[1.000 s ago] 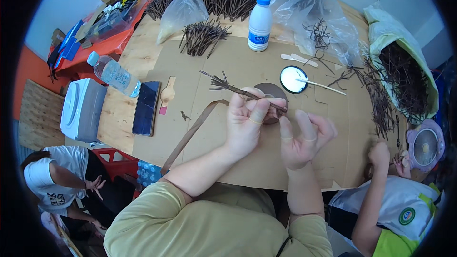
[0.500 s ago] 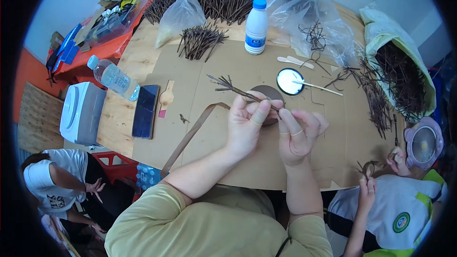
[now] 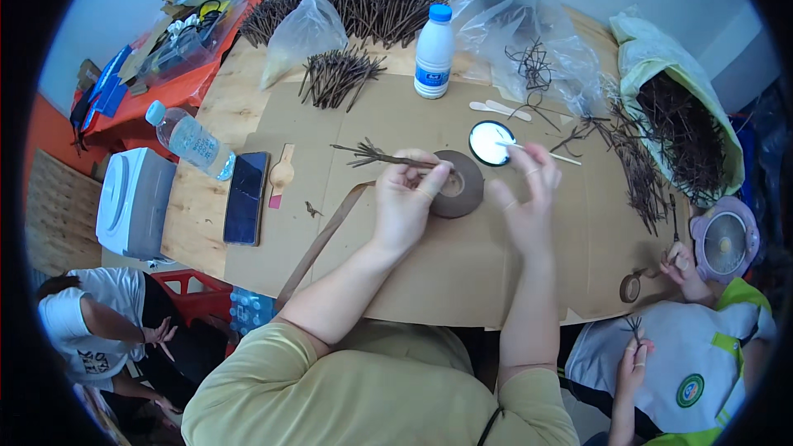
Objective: The person assembles craft decorations by picking up small twigs, dipping the ends into a container of white glue with a stick, and then wrapping floral tape around the stems to secure them.
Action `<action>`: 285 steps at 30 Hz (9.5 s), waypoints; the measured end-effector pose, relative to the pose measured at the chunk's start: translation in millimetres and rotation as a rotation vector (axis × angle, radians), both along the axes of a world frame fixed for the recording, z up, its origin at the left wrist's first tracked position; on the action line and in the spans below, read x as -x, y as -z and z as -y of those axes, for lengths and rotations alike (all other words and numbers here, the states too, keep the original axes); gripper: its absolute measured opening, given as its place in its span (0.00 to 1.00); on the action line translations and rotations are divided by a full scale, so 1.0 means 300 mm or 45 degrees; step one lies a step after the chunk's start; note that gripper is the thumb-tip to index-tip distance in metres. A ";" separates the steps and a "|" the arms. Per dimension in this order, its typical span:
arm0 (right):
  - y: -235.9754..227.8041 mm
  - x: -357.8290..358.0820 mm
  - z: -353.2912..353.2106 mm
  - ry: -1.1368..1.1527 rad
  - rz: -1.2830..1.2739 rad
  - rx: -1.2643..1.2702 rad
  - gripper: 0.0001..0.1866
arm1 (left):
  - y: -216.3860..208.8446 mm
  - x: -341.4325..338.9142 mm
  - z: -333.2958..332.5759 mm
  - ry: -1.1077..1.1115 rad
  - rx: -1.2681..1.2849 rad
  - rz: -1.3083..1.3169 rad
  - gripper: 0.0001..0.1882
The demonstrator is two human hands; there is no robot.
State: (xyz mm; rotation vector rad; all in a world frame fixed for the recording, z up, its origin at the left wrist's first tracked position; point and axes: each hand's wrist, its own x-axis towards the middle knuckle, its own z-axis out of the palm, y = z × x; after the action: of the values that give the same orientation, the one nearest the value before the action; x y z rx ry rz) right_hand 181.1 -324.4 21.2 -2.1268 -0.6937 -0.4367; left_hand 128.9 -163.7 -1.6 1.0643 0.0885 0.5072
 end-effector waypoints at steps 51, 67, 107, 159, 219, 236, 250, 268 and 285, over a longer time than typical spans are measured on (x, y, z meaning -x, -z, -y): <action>0.027 0.039 -0.045 -0.252 0.077 0.018 0.22 | -0.022 0.013 0.001 0.273 0.317 -0.244 0.04; 0.031 0.045 -0.045 -0.095 0.350 -0.089 0.16 | -0.005 0.019 0.019 0.345 0.303 -0.233 0.05; 0.028 0.032 -0.025 -0.149 -0.051 -0.301 0.21 | -0.020 0.030 0.038 0.376 0.227 -0.204 0.06; 0.046 0.031 0.016 -0.548 -0.808 -0.613 0.19 | -0.021 0.016 0.034 0.317 -0.007 -0.112 0.09; 0.019 0.067 -0.027 0.000 0.316 -0.061 0.14 | -0.002 0.020 0.051 0.390 0.522 -0.299 0.05; 0.026 0.060 -0.019 -0.049 0.203 -0.030 0.10 | 0.001 0.024 0.043 0.449 0.509 -0.258 0.04; 0.018 0.066 -0.023 -0.048 0.127 -0.059 0.08 | 0.012 0.019 0.039 0.392 0.202 -0.123 0.05; 0.010 0.078 -0.023 0.029 0.140 -0.132 0.06 | 0.024 -0.006 0.011 0.423 0.398 -0.095 0.07; 0.039 0.058 -0.007 -0.154 -0.332 -0.393 0.07 | 0.015 -0.001 0.008 0.332 0.109 0.013 0.09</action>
State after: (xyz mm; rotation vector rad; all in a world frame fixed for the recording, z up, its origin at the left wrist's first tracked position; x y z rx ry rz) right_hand 163.8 -322.1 9.6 -1.7982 -0.5612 -0.1813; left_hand 129.2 -166.2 -6.0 0.9726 -0.0373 0.2712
